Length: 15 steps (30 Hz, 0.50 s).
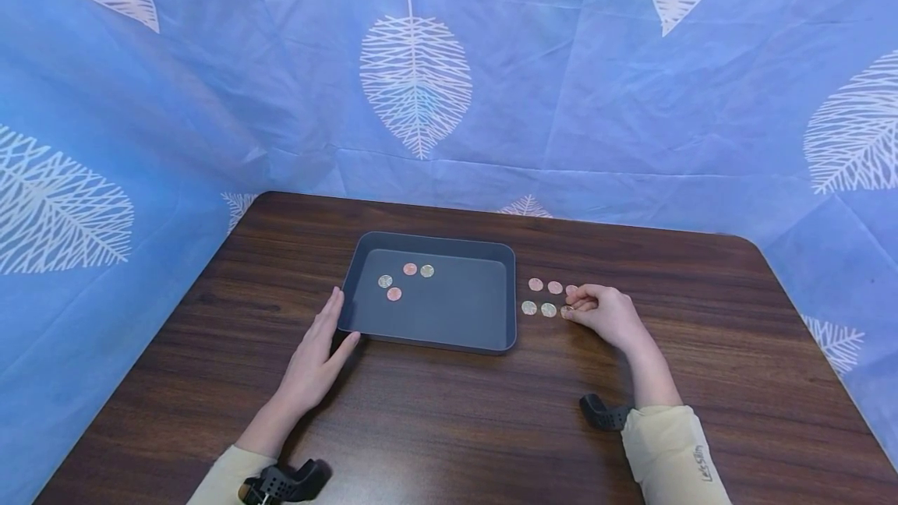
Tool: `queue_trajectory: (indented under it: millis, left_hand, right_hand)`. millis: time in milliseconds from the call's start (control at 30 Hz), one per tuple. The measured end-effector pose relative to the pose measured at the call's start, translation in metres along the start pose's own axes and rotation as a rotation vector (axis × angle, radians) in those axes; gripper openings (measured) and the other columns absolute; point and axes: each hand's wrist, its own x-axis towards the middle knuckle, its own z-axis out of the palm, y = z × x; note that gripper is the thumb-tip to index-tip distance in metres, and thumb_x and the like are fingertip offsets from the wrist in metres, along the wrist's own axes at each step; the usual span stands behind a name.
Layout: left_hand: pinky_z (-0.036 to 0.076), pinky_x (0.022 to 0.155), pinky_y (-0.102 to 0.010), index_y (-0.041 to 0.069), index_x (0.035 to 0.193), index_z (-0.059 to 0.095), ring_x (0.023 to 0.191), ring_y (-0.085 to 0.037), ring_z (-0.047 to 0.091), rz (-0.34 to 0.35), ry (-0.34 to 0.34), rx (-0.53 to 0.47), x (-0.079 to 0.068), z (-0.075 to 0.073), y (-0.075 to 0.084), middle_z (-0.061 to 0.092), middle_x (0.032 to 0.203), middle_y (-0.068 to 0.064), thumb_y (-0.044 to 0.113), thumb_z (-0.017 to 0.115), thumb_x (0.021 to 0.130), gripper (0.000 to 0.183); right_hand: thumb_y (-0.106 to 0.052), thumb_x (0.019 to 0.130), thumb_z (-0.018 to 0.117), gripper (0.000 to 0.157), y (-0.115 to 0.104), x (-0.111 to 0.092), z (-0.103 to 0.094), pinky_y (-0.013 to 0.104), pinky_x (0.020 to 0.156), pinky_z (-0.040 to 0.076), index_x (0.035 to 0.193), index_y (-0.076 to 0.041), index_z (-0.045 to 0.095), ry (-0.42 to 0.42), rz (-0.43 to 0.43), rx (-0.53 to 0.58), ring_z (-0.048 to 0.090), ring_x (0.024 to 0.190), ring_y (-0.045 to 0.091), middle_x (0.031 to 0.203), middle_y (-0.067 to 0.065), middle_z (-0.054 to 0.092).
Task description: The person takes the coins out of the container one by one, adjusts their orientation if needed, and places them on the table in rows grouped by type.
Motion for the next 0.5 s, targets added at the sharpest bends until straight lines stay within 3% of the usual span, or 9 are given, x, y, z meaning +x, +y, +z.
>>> queue_trajectory:
  millis: [200,300,500]
  left_hand:
    - [0.015,0.115,-0.046,0.013,0.154,0.014,0.144,-0.024,0.015,0.005,0.001,0.001,0.0,0.0,0.0,0.012,0.159,-0.004,0.047,0.041,0.1,0.07]
    - [0.015,0.115,-0.046,0.012,0.154,0.014,0.144,-0.024,0.015,0.01,0.005,0.001,0.0,0.0,0.0,0.013,0.159,-0.004,0.048,0.04,0.1,0.07]
    - [0.015,0.115,-0.045,0.012,0.154,0.014,0.144,-0.023,0.015,0.007,0.004,0.002,0.0,0.0,0.0,0.012,0.159,-0.003,0.045,0.042,0.1,0.069]
  right_hand:
    - [-0.019,0.091,0.067,0.021,-0.015,0.006,0.005,0.028,0.063,0.052,0.105,-0.003,0.068,0.065,-0.085,0.044,0.065,0.077,0.018,0.088,0.006,0.068]
    - [-0.021,0.091,0.067,0.022,-0.028,0.013,0.008,0.026,0.065,0.053,0.105,-0.004,0.069,0.094,-0.111,0.075,0.065,0.08,0.019,0.09,0.007,0.068]
    - [-0.018,0.091,0.067,0.021,-0.06,0.029,0.017,0.024,0.068,0.054,0.106,-0.003,0.069,0.074,-0.201,0.182,0.067,0.083,0.024,0.093,0.009,0.069]
